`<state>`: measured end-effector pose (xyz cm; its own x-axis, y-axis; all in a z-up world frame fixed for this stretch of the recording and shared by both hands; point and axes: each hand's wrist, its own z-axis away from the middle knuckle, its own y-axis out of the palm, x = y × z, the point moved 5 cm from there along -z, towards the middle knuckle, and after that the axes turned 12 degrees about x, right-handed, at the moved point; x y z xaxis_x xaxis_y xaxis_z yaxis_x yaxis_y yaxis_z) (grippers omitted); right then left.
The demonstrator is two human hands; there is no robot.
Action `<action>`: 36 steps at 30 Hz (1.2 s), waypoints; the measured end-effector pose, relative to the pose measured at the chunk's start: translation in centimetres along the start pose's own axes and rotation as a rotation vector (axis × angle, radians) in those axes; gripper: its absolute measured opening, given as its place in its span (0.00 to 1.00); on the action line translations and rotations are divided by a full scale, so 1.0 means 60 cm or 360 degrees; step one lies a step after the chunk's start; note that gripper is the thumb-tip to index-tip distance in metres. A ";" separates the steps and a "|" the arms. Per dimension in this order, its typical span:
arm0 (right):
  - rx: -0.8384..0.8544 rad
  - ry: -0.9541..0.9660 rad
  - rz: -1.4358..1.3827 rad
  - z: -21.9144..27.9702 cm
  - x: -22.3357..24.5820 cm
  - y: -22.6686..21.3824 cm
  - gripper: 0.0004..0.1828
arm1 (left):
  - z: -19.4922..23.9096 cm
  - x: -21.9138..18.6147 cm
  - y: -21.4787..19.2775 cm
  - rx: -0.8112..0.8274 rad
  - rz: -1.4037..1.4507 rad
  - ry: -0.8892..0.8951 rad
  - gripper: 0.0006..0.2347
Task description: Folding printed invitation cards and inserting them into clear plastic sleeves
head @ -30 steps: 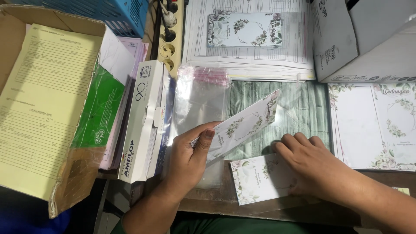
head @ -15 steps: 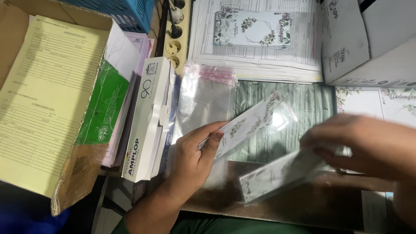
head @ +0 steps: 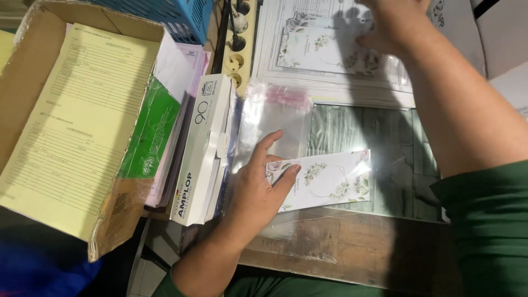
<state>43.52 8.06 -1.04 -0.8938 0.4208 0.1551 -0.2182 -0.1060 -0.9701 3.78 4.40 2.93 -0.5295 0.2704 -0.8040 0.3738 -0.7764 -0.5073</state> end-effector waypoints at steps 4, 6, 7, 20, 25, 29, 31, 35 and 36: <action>-0.0356 -0.0167 0.0197 0.039 0.020 0.021 0.37 | 0.001 -0.002 -0.006 -0.0087 -0.0008 0.0115 0.28; -0.0652 -0.0296 0.0396 0.089 0.036 0.005 0.36 | 0.003 0.002 -0.007 -0.0109 -0.0010 0.0163 0.30; -0.0632 -0.0349 0.0303 0.122 0.050 -0.012 0.32 | 0.005 0.000 -0.007 -0.0133 0.0032 0.0253 0.31; 0.0116 0.0286 -0.2677 0.493 0.006 0.077 0.39 | 0.016 0.003 0.008 -0.0191 0.0734 0.0417 0.28; 0.0080 0.0160 -0.2115 0.524 -0.008 0.093 0.26 | 0.010 0.000 0.012 -0.0305 0.0595 0.0504 0.27; 0.0095 0.0214 -0.2230 0.531 -0.018 0.111 0.12 | 0.014 -0.006 0.017 -0.0407 0.0546 0.0569 0.27; 0.0110 0.0081 -0.2327 0.533 -0.019 0.127 0.10 | 0.014 -0.005 0.018 -0.0428 0.0494 0.0582 0.27; 0.0387 -0.0252 -0.2678 0.527 0.002 0.130 0.18 | 0.021 -0.004 0.016 -0.0420 0.0366 0.0636 0.26; 0.0380 -0.0251 -0.2675 0.525 -0.001 0.135 0.18 | 0.024 -0.006 0.016 -0.0417 0.0368 0.0642 0.26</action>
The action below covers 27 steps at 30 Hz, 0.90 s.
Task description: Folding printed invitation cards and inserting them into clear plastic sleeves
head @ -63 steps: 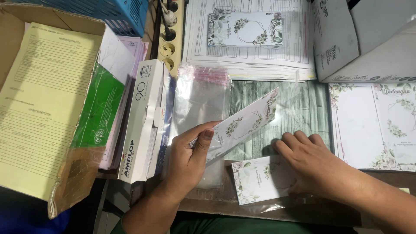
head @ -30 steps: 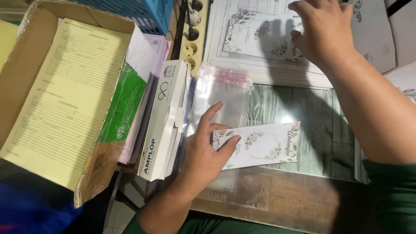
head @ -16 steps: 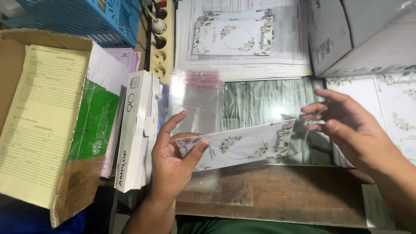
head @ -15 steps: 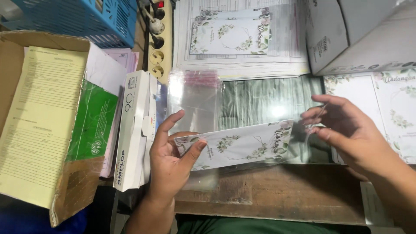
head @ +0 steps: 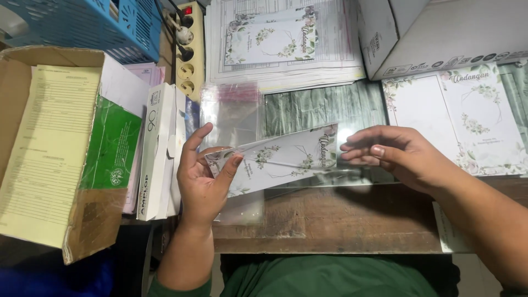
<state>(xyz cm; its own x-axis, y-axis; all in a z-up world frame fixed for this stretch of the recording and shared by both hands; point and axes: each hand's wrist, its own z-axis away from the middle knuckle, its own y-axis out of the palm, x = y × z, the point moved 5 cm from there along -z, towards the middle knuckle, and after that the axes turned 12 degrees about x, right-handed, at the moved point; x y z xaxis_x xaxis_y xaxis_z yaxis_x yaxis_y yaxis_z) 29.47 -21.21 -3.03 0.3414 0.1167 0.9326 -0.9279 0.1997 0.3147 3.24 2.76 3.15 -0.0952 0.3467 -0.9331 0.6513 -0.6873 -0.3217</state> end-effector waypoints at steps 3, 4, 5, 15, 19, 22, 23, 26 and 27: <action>0.0147 -0.0007 -0.0085 0.000 -0.011 -0.004 0.28 | 0.001 -0.001 0.003 0.0034 0.0003 -0.0058 0.27; 0.0241 0.0015 -0.0152 0.000 -0.015 -0.002 0.28 | 0.001 -0.001 0.004 0.0065 0.0063 -0.0057 0.28; 0.0335 0.0039 -0.0220 0.001 -0.019 0.001 0.29 | 0.001 -0.001 0.004 0.0096 0.0122 -0.0055 0.29; 0.0082 -0.0002 -0.0098 0.004 -0.026 -0.015 0.23 | 0.001 -0.015 0.001 0.0288 0.0171 -0.0200 0.24; -0.0332 -0.0206 -0.0062 0.022 -0.003 -0.032 0.17 | 0.001 -0.015 -0.007 0.0234 0.0206 -0.0190 0.17; -0.0578 -0.0285 -0.0020 0.028 0.005 -0.038 0.15 | 0.003 -0.016 -0.007 0.0278 0.0231 -0.0170 0.12; -0.0659 -0.0321 -0.0012 0.030 0.009 -0.038 0.15 | 0.003 -0.015 -0.005 0.0308 0.0308 -0.0213 0.12; -0.0694 -0.0369 -0.0081 0.025 0.016 -0.037 0.17 | 0.002 -0.030 0.000 0.0596 0.0276 -0.0143 0.10; -0.0695 -0.0371 -0.0081 0.024 0.017 -0.037 0.17 | 0.002 -0.027 -0.003 0.0597 0.0276 -0.0141 0.10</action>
<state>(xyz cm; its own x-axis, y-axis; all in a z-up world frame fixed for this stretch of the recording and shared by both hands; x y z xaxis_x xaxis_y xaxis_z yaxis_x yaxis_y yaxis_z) 31.69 -22.93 -2.53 0.2957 -0.1145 0.9484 -0.7448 0.5940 0.3039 3.21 2.25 4.73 -0.0834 0.1605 -0.9835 0.3456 -0.9210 -0.1796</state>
